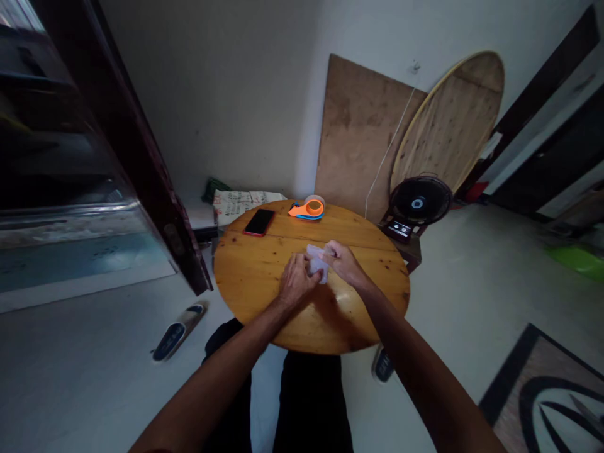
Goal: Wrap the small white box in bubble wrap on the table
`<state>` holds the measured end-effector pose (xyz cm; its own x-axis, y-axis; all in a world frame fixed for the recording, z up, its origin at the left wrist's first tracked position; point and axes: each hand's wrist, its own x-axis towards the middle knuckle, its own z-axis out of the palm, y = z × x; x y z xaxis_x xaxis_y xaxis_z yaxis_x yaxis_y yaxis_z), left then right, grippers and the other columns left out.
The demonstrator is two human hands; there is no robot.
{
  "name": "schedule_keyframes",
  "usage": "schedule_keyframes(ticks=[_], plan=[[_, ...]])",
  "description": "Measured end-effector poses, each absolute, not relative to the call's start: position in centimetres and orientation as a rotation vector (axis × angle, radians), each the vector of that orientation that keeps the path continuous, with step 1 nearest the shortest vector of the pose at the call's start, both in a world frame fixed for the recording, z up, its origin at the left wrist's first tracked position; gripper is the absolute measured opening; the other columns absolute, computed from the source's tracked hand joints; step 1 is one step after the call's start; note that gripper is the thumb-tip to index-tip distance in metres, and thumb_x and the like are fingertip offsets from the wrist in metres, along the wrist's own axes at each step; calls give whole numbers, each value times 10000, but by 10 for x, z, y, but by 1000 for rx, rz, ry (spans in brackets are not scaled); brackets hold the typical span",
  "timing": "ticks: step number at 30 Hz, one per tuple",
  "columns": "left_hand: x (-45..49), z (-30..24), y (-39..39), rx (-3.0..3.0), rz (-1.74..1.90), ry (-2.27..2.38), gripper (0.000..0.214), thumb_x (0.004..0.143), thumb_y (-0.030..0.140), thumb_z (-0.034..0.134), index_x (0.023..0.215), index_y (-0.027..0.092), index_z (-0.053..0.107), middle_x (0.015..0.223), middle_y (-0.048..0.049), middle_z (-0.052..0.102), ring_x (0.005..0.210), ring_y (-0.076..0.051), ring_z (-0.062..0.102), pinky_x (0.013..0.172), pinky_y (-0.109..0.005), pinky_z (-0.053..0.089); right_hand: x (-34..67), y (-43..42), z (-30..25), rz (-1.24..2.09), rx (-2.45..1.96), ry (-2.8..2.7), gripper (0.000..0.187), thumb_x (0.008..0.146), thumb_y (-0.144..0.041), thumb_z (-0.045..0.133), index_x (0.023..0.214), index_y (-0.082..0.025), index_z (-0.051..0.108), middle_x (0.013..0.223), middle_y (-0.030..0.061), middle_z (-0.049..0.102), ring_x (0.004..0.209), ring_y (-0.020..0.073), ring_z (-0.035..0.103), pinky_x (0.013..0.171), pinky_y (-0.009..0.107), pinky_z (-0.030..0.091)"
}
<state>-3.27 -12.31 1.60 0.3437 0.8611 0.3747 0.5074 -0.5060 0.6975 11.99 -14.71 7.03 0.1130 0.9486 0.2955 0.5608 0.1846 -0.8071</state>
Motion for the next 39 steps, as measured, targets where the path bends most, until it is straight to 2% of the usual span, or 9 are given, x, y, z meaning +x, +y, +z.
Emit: schedule_keyframes(ticks=[6,10,14,17,22,29,34,37,39], plan=[[-35,5,-115,2023,1072,1098,746,758,422,641,1372,130,333,1288,-165,485,1181,-266,499,985,-411,424,109,-168,57,495,-1462,-1605,140,765,-331,550,784,-193,543,817,-1,629,706,132,559,655,245,434],[-35,2,-111,2062,1109,946,623,770,304,626,1340,182,406,1327,-120,476,1249,-241,449,1047,-406,378,96,-182,49,427,-1477,-1600,95,809,-303,532,820,-210,549,1059,54,680,951,182,630,822,305,469],[-35,2,-109,2106,1100,882,381,747,224,636,1118,177,568,1224,-93,527,1197,-216,472,1015,-366,403,85,-195,38,348,-1479,-1550,78,844,-271,494,859,-225,556,1164,82,663,1087,207,609,909,353,458],[-36,3,-109,2118,1060,883,231,774,210,611,1003,178,600,1120,-75,573,1116,-201,511,968,-347,423,80,-200,33,332,-1460,-1538,86,851,-266,490,883,-230,562,1190,87,652,1129,217,591,935,375,452],[-41,7,-111,2099,1052,851,254,739,165,599,992,184,603,1006,-48,605,1001,-194,543,910,-341,439,79,-205,36,352,-1448,-1526,124,878,-303,476,878,-225,572,1184,88,655,1123,217,591,951,376,446],[-51,13,-108,2055,1020,742,321,706,143,565,1022,178,607,1031,-41,592,1031,-186,532,925,-327,442,82,-207,30,240,-1461,-1617,176,910,-286,453,955,-222,610,1208,85,641,1130,206,583,964,366,447],[-61,15,-107,2074,885,659,510,675,141,581,1181,192,550,1200,-65,560,1123,-210,529,990,-359,433,84,-207,24,20,-1456,-1828,207,910,-227,445,1000,-234,631,1215,86,628,1180,219,545,1030,417,419],[-64,14,-108,2143,859,667,727,640,121,602,1346,195,444,1421,-107,432,1324,-259,392,1111,-425,327,84,-206,23,-72,-1476,-1911,233,917,-212,423,1005,-227,639,1207,94,628,1195,233,529,1045,443,413],[-64,12,-107,2178,833,666,763,648,122,611,1382,205,422,1496,-111,354,1394,-277,301,1146,-463,267,84,-205,22,-110,-1493,-1931,252,927,-214,406,1033,-218,635,1199,101,630,1199,235,526,1051,447,411]])
